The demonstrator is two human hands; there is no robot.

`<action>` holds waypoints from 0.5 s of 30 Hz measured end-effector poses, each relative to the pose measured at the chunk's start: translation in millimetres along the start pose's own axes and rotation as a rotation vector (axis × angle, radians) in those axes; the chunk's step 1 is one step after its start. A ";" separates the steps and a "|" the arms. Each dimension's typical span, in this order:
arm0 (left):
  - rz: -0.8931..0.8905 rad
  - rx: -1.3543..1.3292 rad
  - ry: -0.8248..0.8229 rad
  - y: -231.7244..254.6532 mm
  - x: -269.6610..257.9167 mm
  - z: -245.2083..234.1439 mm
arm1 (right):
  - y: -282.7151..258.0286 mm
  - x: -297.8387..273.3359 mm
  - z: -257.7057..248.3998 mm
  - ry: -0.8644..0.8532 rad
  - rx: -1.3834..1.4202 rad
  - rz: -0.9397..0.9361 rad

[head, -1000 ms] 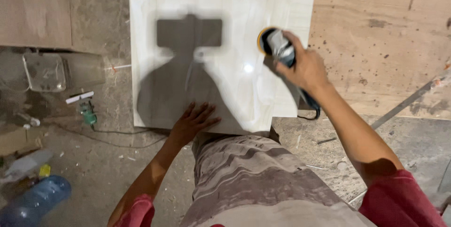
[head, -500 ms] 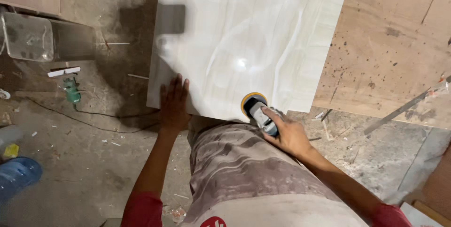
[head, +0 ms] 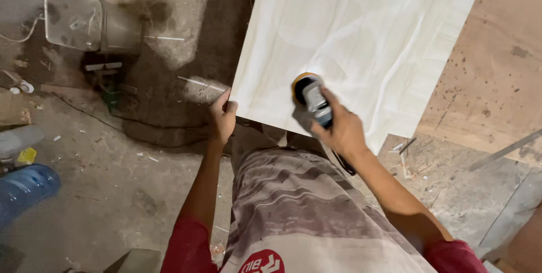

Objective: The person removes a protective plastic film from a white rectangular board and then uses an orbital sander to smooth the surface. The person moves the sander across the board in various patterns to cover the entire area.

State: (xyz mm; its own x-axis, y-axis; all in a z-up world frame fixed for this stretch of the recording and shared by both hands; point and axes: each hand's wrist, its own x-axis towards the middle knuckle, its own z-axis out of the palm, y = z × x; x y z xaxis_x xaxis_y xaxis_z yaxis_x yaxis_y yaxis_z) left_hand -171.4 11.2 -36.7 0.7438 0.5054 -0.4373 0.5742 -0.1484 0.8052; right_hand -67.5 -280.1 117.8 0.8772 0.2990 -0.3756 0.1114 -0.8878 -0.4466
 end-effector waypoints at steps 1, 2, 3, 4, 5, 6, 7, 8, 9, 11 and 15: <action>-0.024 -0.187 -0.022 -8.9 3.5 -1.3 | -9.7 4.0 14.1 -0.059 -0.028 -0.091; -0.051 -0.371 -0.047 -18.9 4.2 -4.4 | -20.0 5.0 29.3 -0.124 -0.054 -0.178; -0.053 -0.377 -0.038 -14.0 0.7 -9.1 | -34.8 12.4 29.2 -0.129 -0.059 -0.186; -0.157 -0.498 -0.070 -9.2 -1.2 -14.8 | -50.5 20.5 30.3 -0.145 -0.103 -0.270; -0.260 -0.620 -0.103 -4.3 -3.1 -20.1 | -66.0 28.5 31.4 -0.161 -0.148 -0.354; -0.260 -0.628 -0.096 -5.7 -6.6 -18.7 | -66.7 44.5 29.5 -0.164 -0.154 -0.362; -0.281 -0.691 -0.084 -6.7 -10.0 -17.3 | -67.7 60.6 27.4 -0.170 -0.121 -0.313; -0.296 -0.756 -0.072 -6.6 -9.8 -16.5 | -70.5 79.6 25.0 -0.172 -0.089 -0.267; -0.290 -0.765 -0.064 -2.2 -8.6 -18.8 | -84.9 97.1 12.6 -0.171 -0.096 -0.277; -0.362 -0.936 -0.058 6.1 -13.4 -19.1 | -108.4 124.6 -13.3 -0.125 -0.174 -0.156; -0.542 -1.240 -0.222 -52.3 7.6 -7.5 | -123.8 113.0 11.6 -0.159 -0.119 -0.233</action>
State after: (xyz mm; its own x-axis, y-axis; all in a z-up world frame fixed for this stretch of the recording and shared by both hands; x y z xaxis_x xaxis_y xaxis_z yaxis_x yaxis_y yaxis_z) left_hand -198.3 29.1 -79.2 0.6322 0.0936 -0.7691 0.2155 0.9323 0.2906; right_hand 12.3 -132.3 121.3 0.7382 0.5425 -0.4009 0.3634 -0.8206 -0.4411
